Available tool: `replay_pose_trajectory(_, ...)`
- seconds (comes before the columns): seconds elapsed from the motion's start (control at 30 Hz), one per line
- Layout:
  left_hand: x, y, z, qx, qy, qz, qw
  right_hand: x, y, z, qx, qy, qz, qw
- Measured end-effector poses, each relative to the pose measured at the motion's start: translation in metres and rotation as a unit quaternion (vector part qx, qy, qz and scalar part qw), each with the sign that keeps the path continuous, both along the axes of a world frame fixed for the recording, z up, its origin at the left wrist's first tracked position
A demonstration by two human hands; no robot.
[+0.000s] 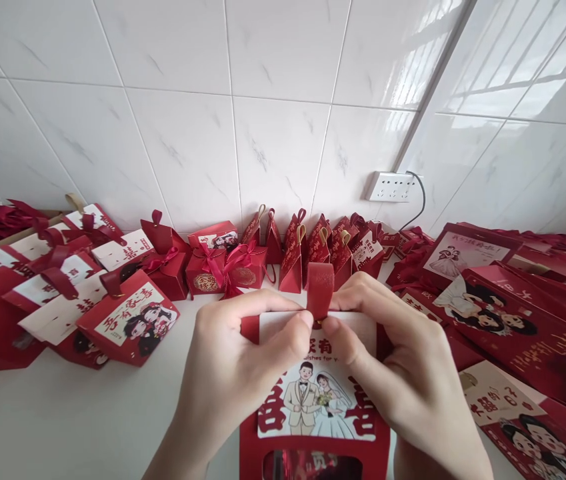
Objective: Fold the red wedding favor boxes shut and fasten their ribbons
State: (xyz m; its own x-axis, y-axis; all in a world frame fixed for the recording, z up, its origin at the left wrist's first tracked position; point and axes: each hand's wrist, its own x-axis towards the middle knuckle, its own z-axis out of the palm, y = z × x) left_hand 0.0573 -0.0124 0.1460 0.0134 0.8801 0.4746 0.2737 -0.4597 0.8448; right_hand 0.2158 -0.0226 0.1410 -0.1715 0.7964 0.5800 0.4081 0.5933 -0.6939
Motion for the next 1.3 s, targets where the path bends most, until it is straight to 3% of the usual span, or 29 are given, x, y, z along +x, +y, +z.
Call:
replay_pose_trajectory(0.17,-0.012,0.005,0.002,0.012,0.074,-0.069,0.995,0.000,0.001,0.001,-0.022,-0.016,0.028,0.999)
replay_pose_trajectory(0.43,-0.004,0.009,-0.004,0.038,0.036,-0.035,0.998,-0.002,0.005,-0.001,-0.014,-0.022,0.039,0.999)
replay_pose_trajectory(0.7,0.002,0.007,-0.006,0.090,0.056,0.045,0.993,-0.001,0.009,-0.001,-0.004,-0.023,0.047,0.999)
replay_pose_trajectory(1.3,0.006,0.006,-0.006,0.087,0.056,0.048,0.993,-0.002,0.010,0.001,-0.011,-0.010,0.041,0.999)
